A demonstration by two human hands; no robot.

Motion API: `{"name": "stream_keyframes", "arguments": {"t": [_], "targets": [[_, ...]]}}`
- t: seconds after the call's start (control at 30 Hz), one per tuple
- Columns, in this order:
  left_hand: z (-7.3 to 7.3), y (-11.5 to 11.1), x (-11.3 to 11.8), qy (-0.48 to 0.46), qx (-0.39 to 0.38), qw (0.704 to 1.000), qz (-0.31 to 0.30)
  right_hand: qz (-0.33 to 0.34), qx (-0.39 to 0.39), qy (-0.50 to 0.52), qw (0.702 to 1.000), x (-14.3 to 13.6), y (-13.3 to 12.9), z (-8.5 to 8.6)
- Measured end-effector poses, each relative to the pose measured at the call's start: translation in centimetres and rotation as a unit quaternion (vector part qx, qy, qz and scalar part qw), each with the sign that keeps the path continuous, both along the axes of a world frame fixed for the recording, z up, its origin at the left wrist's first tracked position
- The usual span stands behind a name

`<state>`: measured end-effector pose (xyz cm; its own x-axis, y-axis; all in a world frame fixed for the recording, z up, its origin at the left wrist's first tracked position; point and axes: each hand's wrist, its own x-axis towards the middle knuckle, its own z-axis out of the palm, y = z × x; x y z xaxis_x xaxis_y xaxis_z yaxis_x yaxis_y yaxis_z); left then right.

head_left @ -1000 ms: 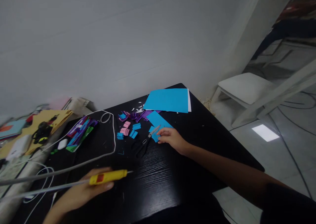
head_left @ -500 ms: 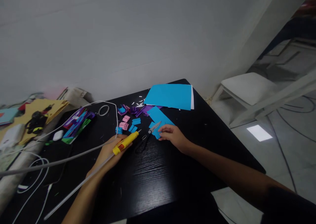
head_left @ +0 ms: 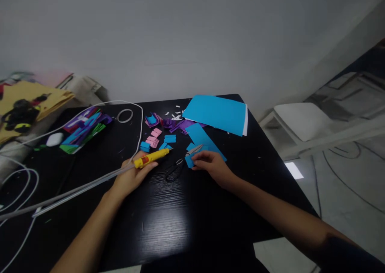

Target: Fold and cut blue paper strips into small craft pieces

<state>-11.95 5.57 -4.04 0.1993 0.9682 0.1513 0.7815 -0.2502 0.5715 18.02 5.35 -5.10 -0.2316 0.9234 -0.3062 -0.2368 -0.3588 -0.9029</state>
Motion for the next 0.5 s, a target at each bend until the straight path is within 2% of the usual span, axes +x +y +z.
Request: {"name": "stream_keyframes", "arguments": {"t": [0.23,0.37,0.5], "targets": [[-0.7,-0.4,1.2,-0.034,0.018,0.999,-0.01,0.005,-0.002,-0.032,0.999,-2.0,1.4,0.3],[-1.0,-0.4,1.7,-0.054,0.039,0.997,0.029,-0.004,0.038,-0.063,0.997,-3.6,2.4,1.0],[-0.6,-0.5,1.5,-0.069,0.022,0.996,0.057,-0.017,0.071,-0.066,0.995,-4.9,3.2,0.5]]}}
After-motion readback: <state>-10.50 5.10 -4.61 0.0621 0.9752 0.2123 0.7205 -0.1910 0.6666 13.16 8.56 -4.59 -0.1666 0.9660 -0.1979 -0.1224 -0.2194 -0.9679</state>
